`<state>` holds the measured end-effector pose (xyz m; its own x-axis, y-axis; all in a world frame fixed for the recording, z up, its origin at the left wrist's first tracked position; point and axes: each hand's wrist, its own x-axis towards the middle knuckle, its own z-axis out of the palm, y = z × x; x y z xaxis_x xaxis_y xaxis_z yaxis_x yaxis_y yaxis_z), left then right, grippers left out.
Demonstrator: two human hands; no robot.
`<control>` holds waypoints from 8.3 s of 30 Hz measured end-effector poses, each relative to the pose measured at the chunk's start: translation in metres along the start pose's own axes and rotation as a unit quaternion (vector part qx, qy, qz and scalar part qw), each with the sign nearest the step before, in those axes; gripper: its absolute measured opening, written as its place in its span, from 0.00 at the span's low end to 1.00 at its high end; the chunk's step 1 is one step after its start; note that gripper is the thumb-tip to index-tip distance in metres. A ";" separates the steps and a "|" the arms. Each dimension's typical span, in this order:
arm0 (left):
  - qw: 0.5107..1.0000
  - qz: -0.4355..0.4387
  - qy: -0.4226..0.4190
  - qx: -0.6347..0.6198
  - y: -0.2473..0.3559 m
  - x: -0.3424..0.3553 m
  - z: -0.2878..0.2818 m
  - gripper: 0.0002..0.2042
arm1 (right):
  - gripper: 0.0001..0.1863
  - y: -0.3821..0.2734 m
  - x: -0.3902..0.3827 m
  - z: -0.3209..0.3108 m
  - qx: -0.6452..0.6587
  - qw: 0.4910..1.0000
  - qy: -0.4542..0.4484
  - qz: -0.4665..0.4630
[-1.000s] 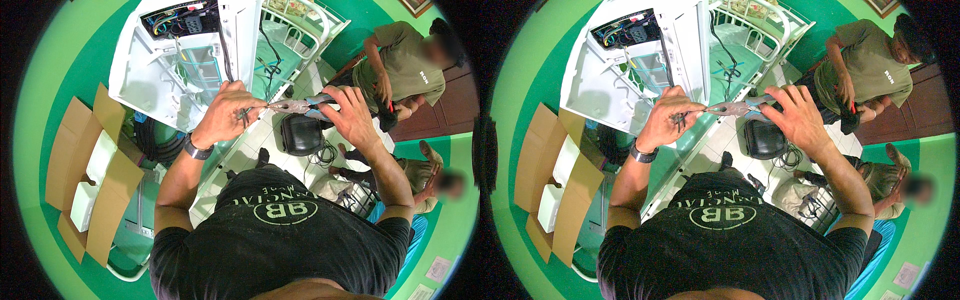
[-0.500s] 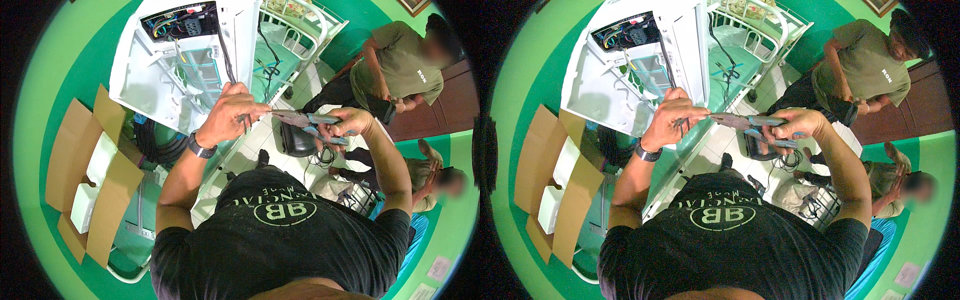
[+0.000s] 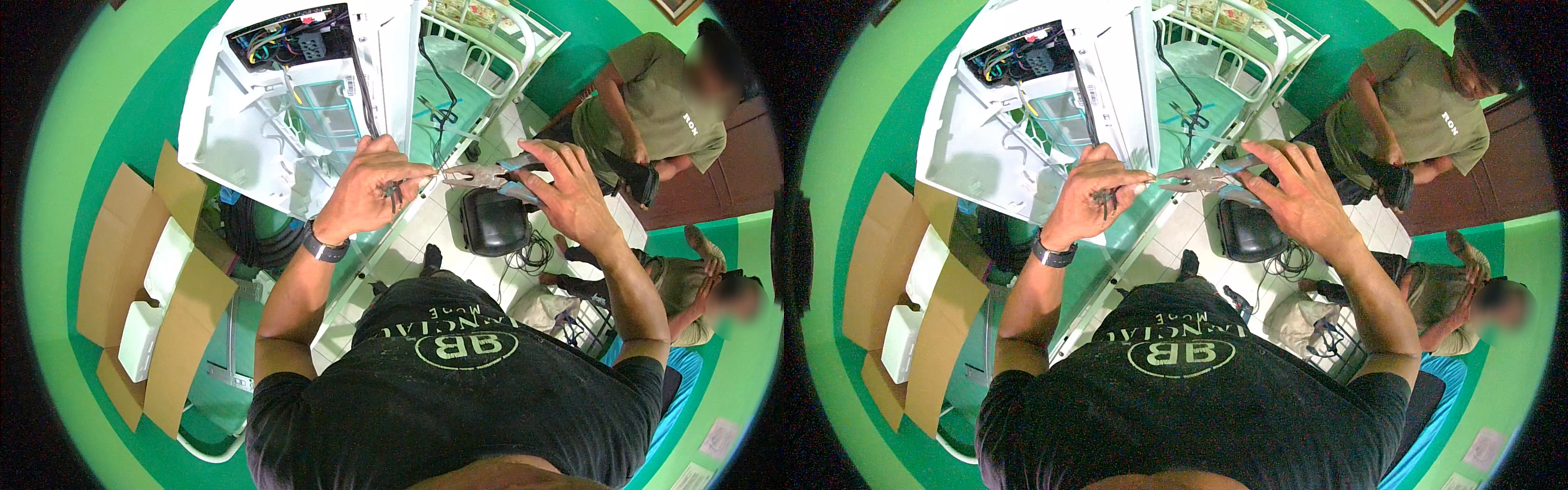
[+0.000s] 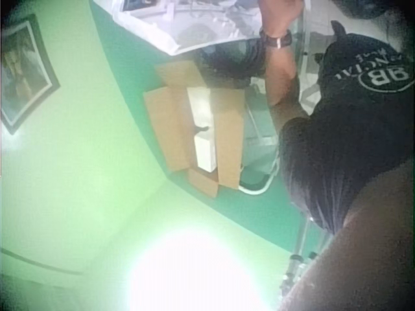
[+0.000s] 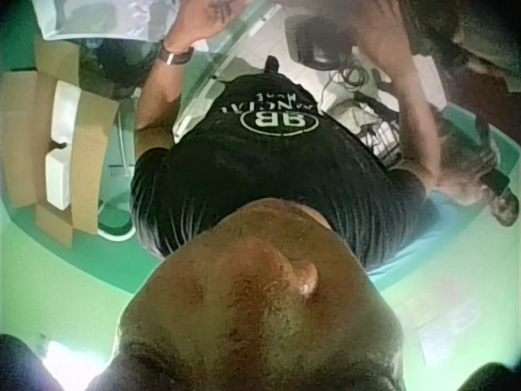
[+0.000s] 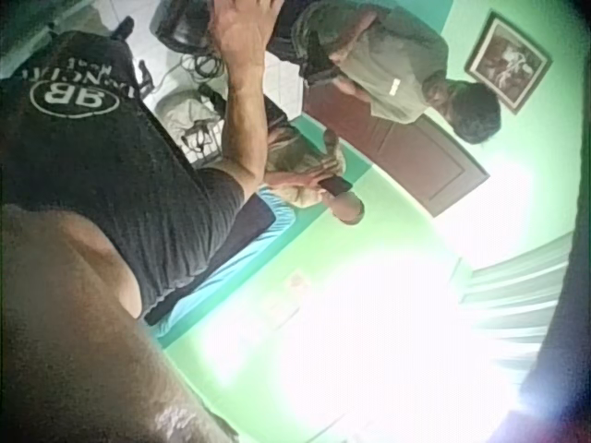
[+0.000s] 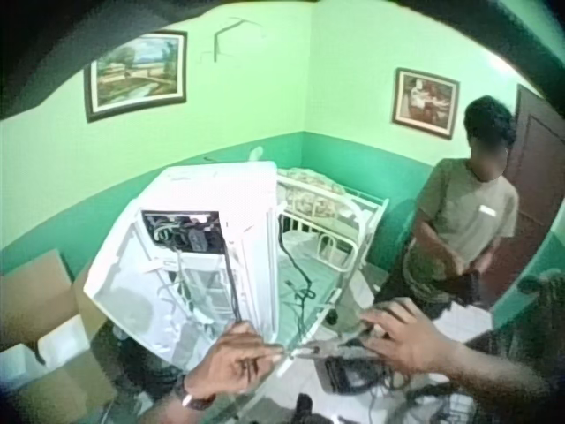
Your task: The person works on the internal wiring of a white appliance, using pliers to strip and cut wires. They also use a multimeter to test connections and handle various colored wires throughout the process.
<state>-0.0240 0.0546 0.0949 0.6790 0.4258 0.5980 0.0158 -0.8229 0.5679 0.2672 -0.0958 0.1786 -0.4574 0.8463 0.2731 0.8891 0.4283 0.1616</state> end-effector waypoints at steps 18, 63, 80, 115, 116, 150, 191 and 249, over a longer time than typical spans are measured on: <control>1.000 0.004 0.004 0.015 0.000 0.002 -0.001 0.12 | 0.15 0.013 0.005 0.008 -0.003 0.999 -0.038 -0.014; 0.999 -0.006 -0.010 0.046 0.008 0.014 0.014 0.05 | 0.21 -0.036 -0.039 -0.014 0.031 0.987 -0.052 0.147; 0.999 -0.007 -0.030 0.044 0.010 0.010 -0.001 0.10 | 0.13 -0.011 -0.003 -0.016 -0.033 0.998 -0.040 0.032; 0.992 -0.023 -0.087 0.089 0.002 0.005 -0.013 0.11 | 0.20 0.001 0.005 0.015 0.151 0.983 -0.105 0.026; 0.991 -0.025 -0.089 0.092 0.002 0.005 -0.014 0.11 | 0.20 0.001 0.005 0.016 0.151 0.983 -0.105 0.023; 0.996 0.013 -0.043 0.082 -0.001 0.001 -0.011 0.11 | 0.20 -0.017 0.007 0.009 -0.008 0.999 -0.035 0.017; 0.997 -0.007 -0.060 0.044 -0.005 0.002 -0.017 0.08 | 0.18 0.001 0.011 0.010 -0.075 0.997 -0.009 -0.013; 0.997 0.019 -0.062 0.037 -0.010 0.003 -0.015 0.09 | 0.20 -0.002 0.007 0.021 -0.080 0.997 -0.010 -0.004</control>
<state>-0.0335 0.0697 0.0993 0.7658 0.3483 0.5406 0.0403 -0.8650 0.5001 0.2628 -0.0841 0.1602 -0.4632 0.8495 0.2524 0.8699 0.3815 0.3126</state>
